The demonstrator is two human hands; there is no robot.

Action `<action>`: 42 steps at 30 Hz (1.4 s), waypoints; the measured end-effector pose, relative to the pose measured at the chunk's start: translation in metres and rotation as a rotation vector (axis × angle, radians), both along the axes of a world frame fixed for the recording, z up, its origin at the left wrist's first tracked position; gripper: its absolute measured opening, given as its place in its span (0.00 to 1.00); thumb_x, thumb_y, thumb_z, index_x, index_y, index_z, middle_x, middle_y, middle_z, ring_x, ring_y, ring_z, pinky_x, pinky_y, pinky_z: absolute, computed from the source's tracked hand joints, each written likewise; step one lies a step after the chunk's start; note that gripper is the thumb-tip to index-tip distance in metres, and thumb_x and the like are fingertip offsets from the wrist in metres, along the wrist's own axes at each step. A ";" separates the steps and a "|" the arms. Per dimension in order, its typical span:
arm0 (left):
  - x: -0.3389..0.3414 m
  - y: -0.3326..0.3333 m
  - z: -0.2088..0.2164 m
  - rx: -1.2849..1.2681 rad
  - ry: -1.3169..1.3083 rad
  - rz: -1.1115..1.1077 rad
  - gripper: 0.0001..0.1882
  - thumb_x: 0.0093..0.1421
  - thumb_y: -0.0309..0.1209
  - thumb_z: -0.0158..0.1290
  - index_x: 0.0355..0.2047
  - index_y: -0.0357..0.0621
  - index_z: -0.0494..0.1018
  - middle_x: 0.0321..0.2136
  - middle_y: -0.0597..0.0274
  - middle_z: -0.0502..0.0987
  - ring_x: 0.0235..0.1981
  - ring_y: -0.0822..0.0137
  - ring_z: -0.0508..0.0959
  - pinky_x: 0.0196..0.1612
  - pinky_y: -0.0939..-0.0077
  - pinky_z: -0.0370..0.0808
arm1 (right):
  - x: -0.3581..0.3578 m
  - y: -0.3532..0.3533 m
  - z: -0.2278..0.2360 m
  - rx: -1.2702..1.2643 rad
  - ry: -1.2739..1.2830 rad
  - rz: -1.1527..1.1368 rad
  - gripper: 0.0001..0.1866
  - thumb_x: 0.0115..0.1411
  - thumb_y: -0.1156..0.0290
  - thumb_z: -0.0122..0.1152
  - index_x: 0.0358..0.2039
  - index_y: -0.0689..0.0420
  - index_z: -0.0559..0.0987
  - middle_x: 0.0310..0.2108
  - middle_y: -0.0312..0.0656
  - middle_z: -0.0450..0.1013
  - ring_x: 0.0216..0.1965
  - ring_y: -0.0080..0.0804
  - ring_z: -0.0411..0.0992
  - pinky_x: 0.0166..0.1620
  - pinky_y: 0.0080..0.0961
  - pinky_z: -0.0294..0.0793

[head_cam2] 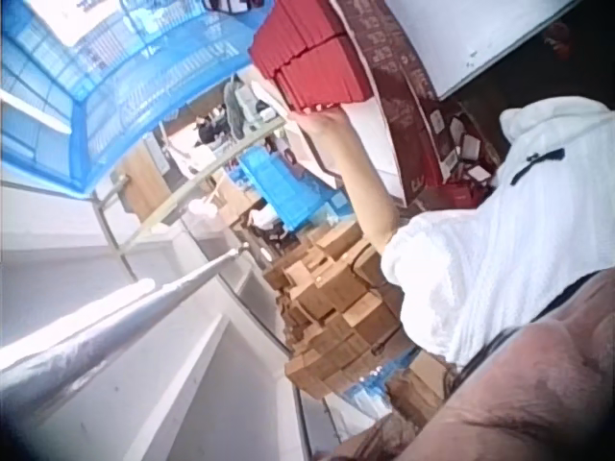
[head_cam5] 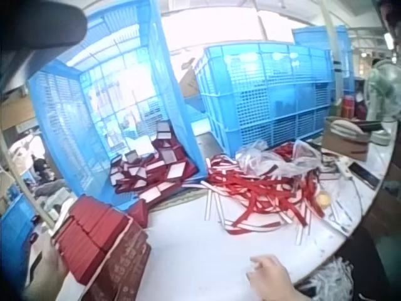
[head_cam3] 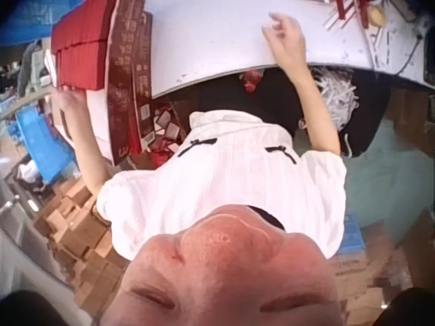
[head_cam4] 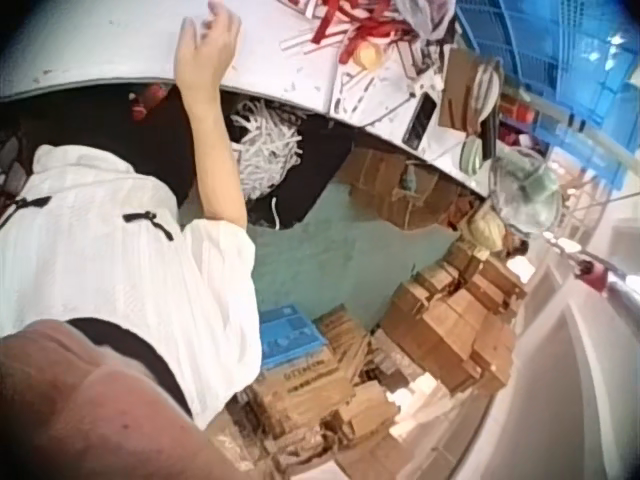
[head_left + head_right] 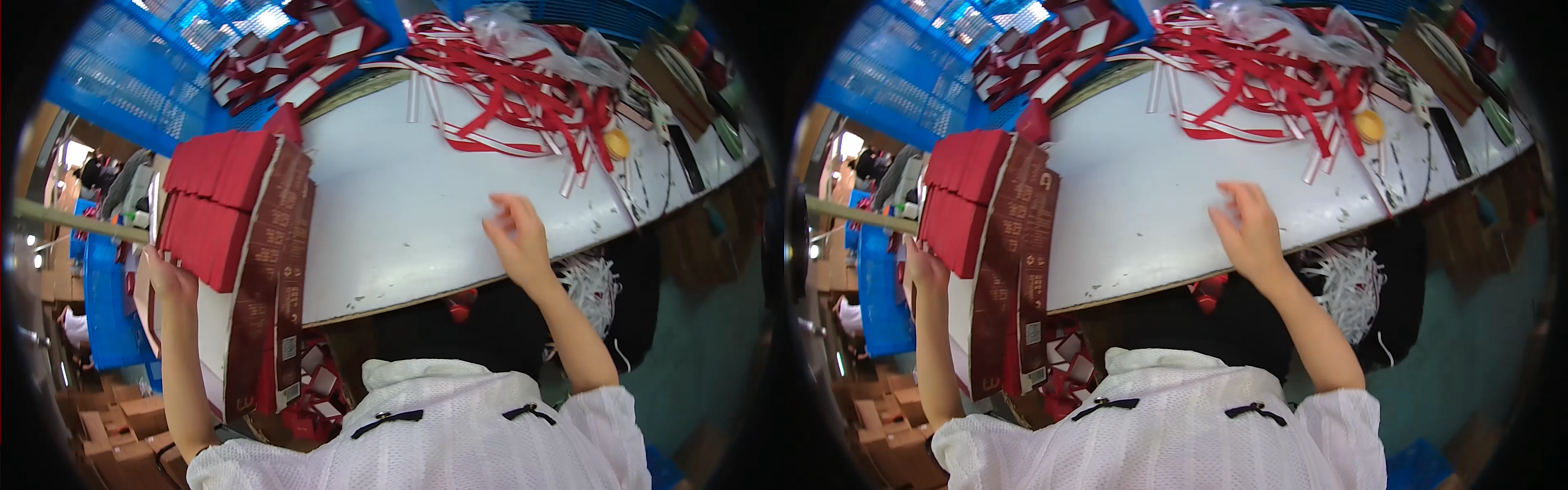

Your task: The person wraps small red rectangular boxes with red ribbons. They pick up a box, thread a ribbon through a slot on the side, pull it tight, and place the finished box into a stack. The process is repeated for multiple boxes throughout the video.

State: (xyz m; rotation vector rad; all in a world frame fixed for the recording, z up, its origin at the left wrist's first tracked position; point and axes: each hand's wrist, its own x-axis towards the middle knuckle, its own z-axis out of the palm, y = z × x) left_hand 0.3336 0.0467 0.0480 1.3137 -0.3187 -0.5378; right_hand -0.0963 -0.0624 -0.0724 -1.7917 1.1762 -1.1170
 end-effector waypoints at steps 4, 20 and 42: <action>-0.030 -0.020 -0.006 -0.051 -0.042 -0.253 0.23 0.60 0.42 0.29 0.49 0.37 0.52 0.42 0.54 0.64 0.44 0.62 0.66 0.50 0.66 0.61 | -0.007 -0.065 -0.015 -0.429 0.252 -0.239 0.18 0.42 0.76 0.57 0.37 0.62 0.68 0.36 0.47 0.63 0.35 0.42 0.65 0.37 0.29 0.66; -0.270 -0.002 -0.028 0.386 0.080 -1.176 0.22 0.55 0.33 0.46 0.47 0.37 0.58 0.38 0.60 0.66 0.39 0.72 0.66 0.41 0.77 0.65 | 0.008 0.021 0.054 -0.216 -0.029 0.197 0.02 0.44 0.74 0.55 0.19 0.56 0.72 0.14 0.39 0.65 0.17 0.37 0.63 0.23 0.30 0.60; -0.137 0.001 -0.121 0.910 -1.917 -0.326 0.23 0.47 0.36 0.48 0.42 0.35 0.63 0.51 0.54 0.56 0.54 0.60 0.54 0.52 0.62 0.51 | 0.003 -0.052 -0.009 -0.507 0.399 0.022 0.07 0.45 0.80 0.51 0.28 0.60 0.73 0.21 0.44 0.69 0.25 0.40 0.66 0.28 0.30 0.65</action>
